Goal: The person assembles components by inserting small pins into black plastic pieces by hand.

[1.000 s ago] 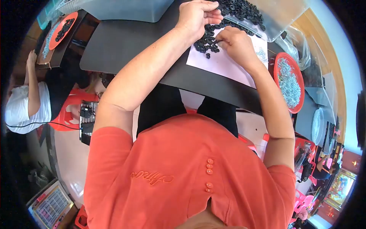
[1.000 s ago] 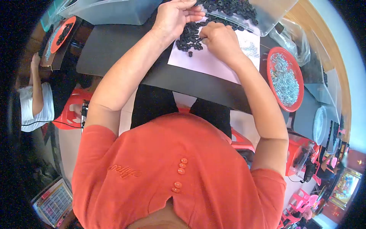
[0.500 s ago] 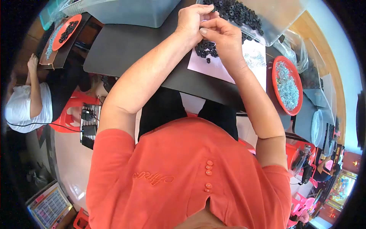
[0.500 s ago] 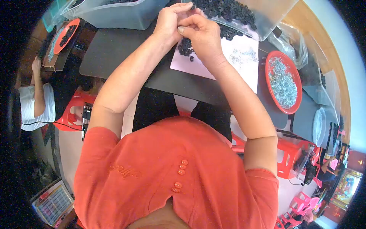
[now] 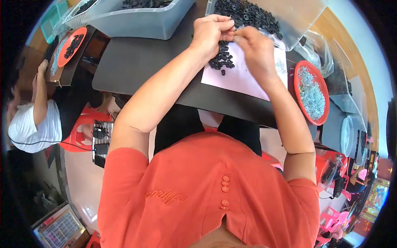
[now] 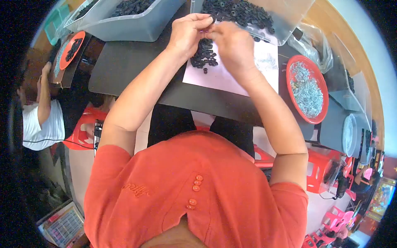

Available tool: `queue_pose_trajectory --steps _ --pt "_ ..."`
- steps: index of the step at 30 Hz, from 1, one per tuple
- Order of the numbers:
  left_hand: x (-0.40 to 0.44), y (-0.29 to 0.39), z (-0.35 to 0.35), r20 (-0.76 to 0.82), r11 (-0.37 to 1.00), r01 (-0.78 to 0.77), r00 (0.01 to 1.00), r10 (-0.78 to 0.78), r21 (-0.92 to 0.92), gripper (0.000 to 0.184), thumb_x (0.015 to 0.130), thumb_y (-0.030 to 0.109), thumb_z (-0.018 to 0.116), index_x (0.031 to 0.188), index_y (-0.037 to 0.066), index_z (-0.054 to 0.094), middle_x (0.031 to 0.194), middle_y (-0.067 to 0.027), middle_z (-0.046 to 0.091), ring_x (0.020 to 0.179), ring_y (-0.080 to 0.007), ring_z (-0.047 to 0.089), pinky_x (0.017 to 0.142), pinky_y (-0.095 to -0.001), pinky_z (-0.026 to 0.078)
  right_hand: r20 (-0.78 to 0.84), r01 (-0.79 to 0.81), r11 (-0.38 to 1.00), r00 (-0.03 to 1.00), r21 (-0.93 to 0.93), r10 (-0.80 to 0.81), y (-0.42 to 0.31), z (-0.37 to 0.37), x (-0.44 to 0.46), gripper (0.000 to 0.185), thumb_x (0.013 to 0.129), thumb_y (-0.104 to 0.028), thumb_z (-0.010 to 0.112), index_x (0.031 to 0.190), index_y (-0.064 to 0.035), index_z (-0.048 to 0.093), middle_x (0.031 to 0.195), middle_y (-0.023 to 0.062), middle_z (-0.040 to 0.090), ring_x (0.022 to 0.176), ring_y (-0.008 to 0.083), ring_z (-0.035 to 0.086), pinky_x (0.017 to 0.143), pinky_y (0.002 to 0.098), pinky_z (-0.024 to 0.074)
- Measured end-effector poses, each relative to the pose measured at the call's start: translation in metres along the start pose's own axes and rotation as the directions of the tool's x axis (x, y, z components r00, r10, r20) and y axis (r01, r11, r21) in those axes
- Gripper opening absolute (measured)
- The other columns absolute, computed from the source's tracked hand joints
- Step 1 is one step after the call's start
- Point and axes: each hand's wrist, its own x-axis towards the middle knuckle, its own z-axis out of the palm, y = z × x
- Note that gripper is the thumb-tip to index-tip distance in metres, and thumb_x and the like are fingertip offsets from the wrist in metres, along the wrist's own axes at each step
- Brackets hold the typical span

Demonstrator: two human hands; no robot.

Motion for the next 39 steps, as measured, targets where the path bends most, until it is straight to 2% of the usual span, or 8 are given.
queue_pose_trajectory --steps 3,5,16,22,28,34,37,39 --pt "-0.002 -0.002 0.005 0.075 0.987 -0.046 0.997 0.035 0.155 0.017 0.087 0.005 0.067 0.099 -0.007 0.064 0.084 -0.0101 0.066 0.071 -0.0166 0.064 0.061 -0.0263 0.053 0.074 -0.496 0.766 0.855 0.408 0.513 0.016 -0.017 0.002 0.015 0.088 -0.013 0.063 0.089 0.0006 0.069 0.073 0.0044 0.064 0.061 0.0102 0.059 0.057 0.0241 0.045" --pt "-0.007 -0.003 0.01 0.108 0.977 -0.043 0.994 0.021 0.211 0.016 0.087 0.004 0.066 0.099 -0.007 0.064 0.084 -0.0098 0.066 0.071 -0.0164 0.064 0.06 -0.0264 0.053 0.115 -0.566 0.605 0.776 0.56 0.62 0.018 -0.02 0.002 0.015 0.088 -0.013 0.064 0.091 -0.0001 0.069 0.073 0.0035 0.065 0.061 0.0097 0.059 0.057 0.0227 0.0451" --pt "-0.015 -0.006 0.016 0.116 0.938 0.015 0.992 -0.058 0.345 0.01 0.087 0.004 0.064 0.09 -0.005 0.066 0.077 -0.009 0.065 0.064 -0.0142 0.061 0.051 -0.0254 0.048 0.249 -0.603 0.331 0.679 0.726 0.691 0.035 -0.006 -0.01 0.012 0.089 -0.011 0.064 0.091 -0.0002 0.067 0.071 0.0034 0.063 0.061 0.0097 0.058 0.052 0.0213 0.0443" --pt "-0.016 -0.008 0.015 0.088 0.914 0.007 0.995 -0.046 0.405 0.009 0.085 0.004 0.066 0.088 -0.004 0.066 0.073 -0.0075 0.065 0.06 -0.0122 0.06 0.049 -0.025 0.047 0.191 -0.617 0.421 0.686 0.665 0.702 0.032 0.0 -0.013 0.011 0.087 -0.011 0.063 0.087 0.0 0.067 0.069 0.0035 0.062 0.06 0.011 0.058 0.053 0.0228 0.0445" --pt "-0.019 -0.012 0.017 0.056 0.885 -0.016 0.998 -0.011 0.466 0.006 0.086 0.004 0.065 0.086 -0.002 0.066 0.072 -0.0054 0.065 0.057 -0.0096 0.058 0.045 -0.0233 0.045 0.003 -0.464 0.803 0.866 0.374 0.5 0.041 0.005 -0.019 0.02 0.084 -0.016 0.059 0.087 0.0019 0.068 0.065 0.0083 0.064 0.058 0.0146 0.058 0.056 0.0303 0.0456" --pt "-0.018 -0.014 0.017 0.073 0.839 -0.055 0.997 0.018 0.541 0.005 0.087 0.005 0.065 0.087 0.0 0.065 0.069 -0.0042 0.064 0.055 -0.0087 0.058 0.043 -0.0224 0.043 0.048 -0.481 0.799 0.865 0.36 0.499 0.042 -0.001 -0.019 0.021 0.08 -0.014 0.058 0.089 0.0012 0.069 0.069 0.0137 0.066 0.059 0.0222 0.061 0.059 0.0357 0.0472" --pt "-0.022 -0.012 0.022 0.059 0.811 -0.036 0.998 0.002 0.584 0.005 0.087 0.005 0.064 0.087 0.0 0.064 0.068 -0.0037 0.064 0.054 -0.0081 0.057 0.043 -0.0223 0.042 0.06 -0.459 0.847 0.885 0.267 0.461 0.041 -0.001 -0.02 0.018 0.086 -0.01 0.056 0.091 0.0027 0.067 0.068 0.0022 0.06 0.062 0.0074 0.052 0.052 0.0234 0.0421" --pt "-0.024 -0.012 0.022 0.055 0.805 -0.043 0.998 0.013 0.592 0.005 0.088 0.005 0.064 0.086 0.0 0.064 0.067 -0.0035 0.063 0.053 -0.0076 0.056 0.044 -0.0224 0.042 0.001 -0.41 0.893 0.909 0.187 0.417 0.041 0.002 -0.021 0.018 0.082 -0.011 0.056 0.088 0.0016 0.068 0.071 0.0143 0.064 0.066 0.0257 0.06 0.061 0.0356 0.0468"
